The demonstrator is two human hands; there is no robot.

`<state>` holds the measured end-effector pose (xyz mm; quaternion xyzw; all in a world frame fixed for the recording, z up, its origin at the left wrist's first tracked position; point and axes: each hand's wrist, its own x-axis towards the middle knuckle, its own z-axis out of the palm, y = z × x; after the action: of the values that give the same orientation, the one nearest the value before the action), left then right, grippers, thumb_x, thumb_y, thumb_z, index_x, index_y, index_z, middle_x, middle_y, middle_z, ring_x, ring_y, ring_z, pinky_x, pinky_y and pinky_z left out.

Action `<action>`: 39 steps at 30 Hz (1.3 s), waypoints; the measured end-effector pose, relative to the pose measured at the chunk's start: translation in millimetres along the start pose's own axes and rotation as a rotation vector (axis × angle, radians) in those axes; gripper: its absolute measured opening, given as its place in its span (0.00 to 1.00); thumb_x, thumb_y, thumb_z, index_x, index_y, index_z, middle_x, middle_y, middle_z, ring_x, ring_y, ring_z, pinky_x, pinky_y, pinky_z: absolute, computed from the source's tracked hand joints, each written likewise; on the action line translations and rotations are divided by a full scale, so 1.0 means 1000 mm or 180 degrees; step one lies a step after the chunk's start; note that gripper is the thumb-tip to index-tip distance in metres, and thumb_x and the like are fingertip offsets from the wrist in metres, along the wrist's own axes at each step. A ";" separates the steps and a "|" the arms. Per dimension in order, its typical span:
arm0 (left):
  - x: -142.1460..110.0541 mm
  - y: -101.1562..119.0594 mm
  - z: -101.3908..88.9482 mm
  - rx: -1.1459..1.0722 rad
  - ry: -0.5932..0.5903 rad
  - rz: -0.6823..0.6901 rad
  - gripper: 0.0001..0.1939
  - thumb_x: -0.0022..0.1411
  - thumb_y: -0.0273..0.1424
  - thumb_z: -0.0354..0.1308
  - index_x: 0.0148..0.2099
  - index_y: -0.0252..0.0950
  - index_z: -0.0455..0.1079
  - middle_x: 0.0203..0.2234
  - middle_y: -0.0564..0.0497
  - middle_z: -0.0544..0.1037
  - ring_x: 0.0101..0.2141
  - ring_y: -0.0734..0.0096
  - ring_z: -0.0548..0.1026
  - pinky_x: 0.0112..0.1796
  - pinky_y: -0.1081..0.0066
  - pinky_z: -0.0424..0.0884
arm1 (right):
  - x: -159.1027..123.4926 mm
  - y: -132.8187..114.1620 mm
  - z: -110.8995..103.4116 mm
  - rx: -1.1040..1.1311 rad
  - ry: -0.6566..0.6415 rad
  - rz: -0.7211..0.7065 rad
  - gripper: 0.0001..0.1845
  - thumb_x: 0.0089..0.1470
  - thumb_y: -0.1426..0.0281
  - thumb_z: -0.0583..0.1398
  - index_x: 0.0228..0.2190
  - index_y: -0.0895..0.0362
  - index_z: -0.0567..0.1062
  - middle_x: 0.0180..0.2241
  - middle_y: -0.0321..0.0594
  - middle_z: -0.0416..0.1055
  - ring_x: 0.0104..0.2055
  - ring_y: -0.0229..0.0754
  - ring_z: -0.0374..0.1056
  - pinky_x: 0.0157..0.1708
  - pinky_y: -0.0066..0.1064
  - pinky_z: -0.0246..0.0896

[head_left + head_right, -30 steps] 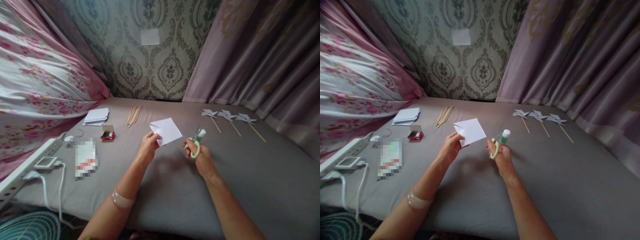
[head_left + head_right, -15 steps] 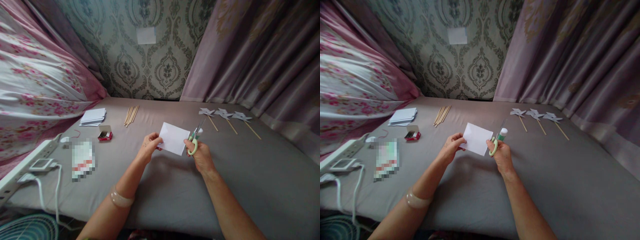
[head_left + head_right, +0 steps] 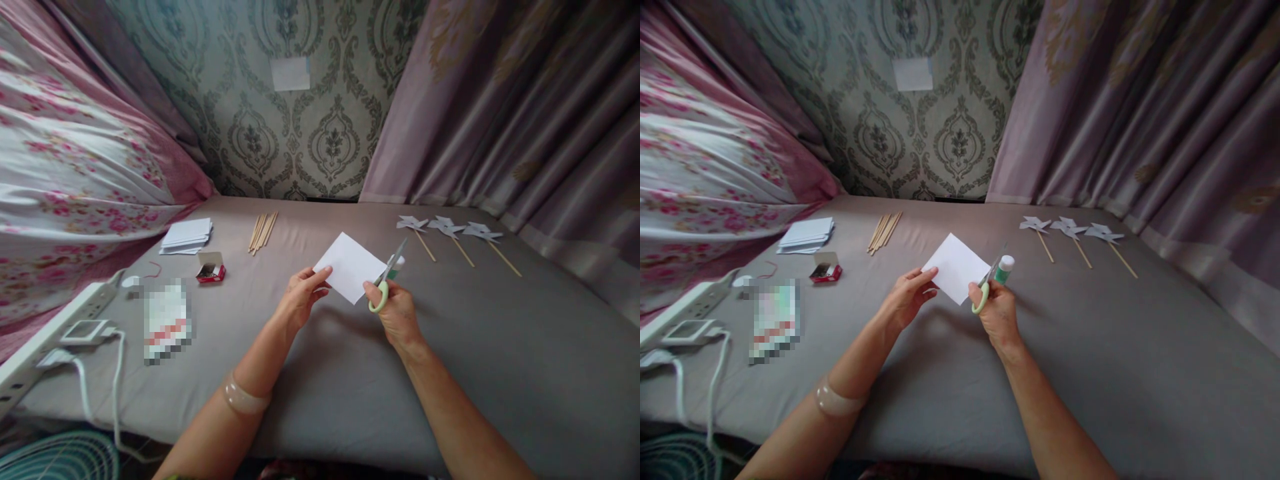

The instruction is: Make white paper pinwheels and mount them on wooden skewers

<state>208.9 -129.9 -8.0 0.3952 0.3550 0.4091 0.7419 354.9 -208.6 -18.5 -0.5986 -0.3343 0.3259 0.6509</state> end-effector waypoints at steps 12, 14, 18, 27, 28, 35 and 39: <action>-0.006 -0.021 0.015 0.0416 -0.0173 -0.0038 0.14 0.39 0.36 0.70 0.25 0.32 0.73 0.22 0.51 0.74 0.24 0.77 0.68 0.29 0.74 0.61 | -0.002 -0.004 0.004 0.0083 0.0244 -0.0259 0.18 0.39 0.56 0.64 0.19 0.56 0.66 0.17 0.30 0.60 0.21 0.32 0.51 0.22 0.27 0.49; -0.005 -0.020 0.014 0.0486 -0.0087 0.0028 0.14 0.38 0.37 0.71 0.24 0.32 0.73 0.21 0.52 0.74 0.23 0.77 0.68 0.29 0.74 0.61 | -0.001 -0.002 0.003 0.0086 0.0252 -0.0238 0.20 0.38 0.54 0.65 0.20 0.57 0.67 0.18 0.30 0.61 0.21 0.32 0.52 0.21 0.27 0.49; 0.001 -0.010 0.007 0.0536 0.0268 0.0304 0.15 0.36 0.37 0.70 0.23 0.32 0.72 0.18 0.53 0.72 0.22 0.78 0.66 0.29 0.74 0.60 | -0.001 -0.003 0.001 -0.0197 0.0106 -0.0102 0.25 0.39 0.48 0.63 0.19 0.57 0.68 0.17 0.31 0.62 0.19 0.32 0.52 0.20 0.27 0.49; 0.011 0.022 0.001 0.0095 0.0530 0.0586 0.16 0.32 0.34 0.71 0.22 0.32 0.69 0.18 0.53 0.72 0.22 0.79 0.69 0.26 0.77 0.61 | -0.013 0.002 0.008 -0.1432 -0.1644 0.0272 0.30 0.48 0.42 0.53 0.22 0.58 0.67 0.17 0.31 0.58 0.20 0.34 0.54 0.21 0.27 0.47; 0.012 0.023 0.003 0.0112 0.0497 0.0595 0.16 0.32 0.34 0.71 0.22 0.32 0.70 0.18 0.53 0.73 0.22 0.79 0.69 0.26 0.77 0.62 | -0.015 0.002 0.009 -0.1445 -0.1722 0.0275 0.30 0.48 0.42 0.53 0.23 0.58 0.67 0.17 0.31 0.58 0.20 0.33 0.53 0.21 0.27 0.47; 0.014 0.013 0.016 -0.0038 0.0320 0.0261 0.15 0.33 0.31 0.71 0.25 0.31 0.71 0.20 0.50 0.75 0.24 0.76 0.73 0.27 0.77 0.66 | -0.015 -0.002 0.010 -0.1525 -0.1758 0.0149 0.29 0.46 0.43 0.56 0.22 0.59 0.67 0.18 0.31 0.58 0.22 0.33 0.53 0.22 0.27 0.46; 0.014 0.001 0.016 -0.0198 0.0288 0.0191 0.15 0.34 0.30 0.71 0.25 0.31 0.70 0.20 0.50 0.76 0.24 0.75 0.74 0.28 0.77 0.67 | -0.014 -0.003 0.010 -0.1580 -0.1668 0.0208 0.32 0.43 0.40 0.55 0.20 0.59 0.67 0.17 0.32 0.60 0.21 0.33 0.53 0.21 0.28 0.46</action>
<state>227.4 -122.1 -2.8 0.3635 0.3633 0.4595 0.7244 339.2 -214.6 -15.3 -0.6449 -0.5394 0.3978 0.3672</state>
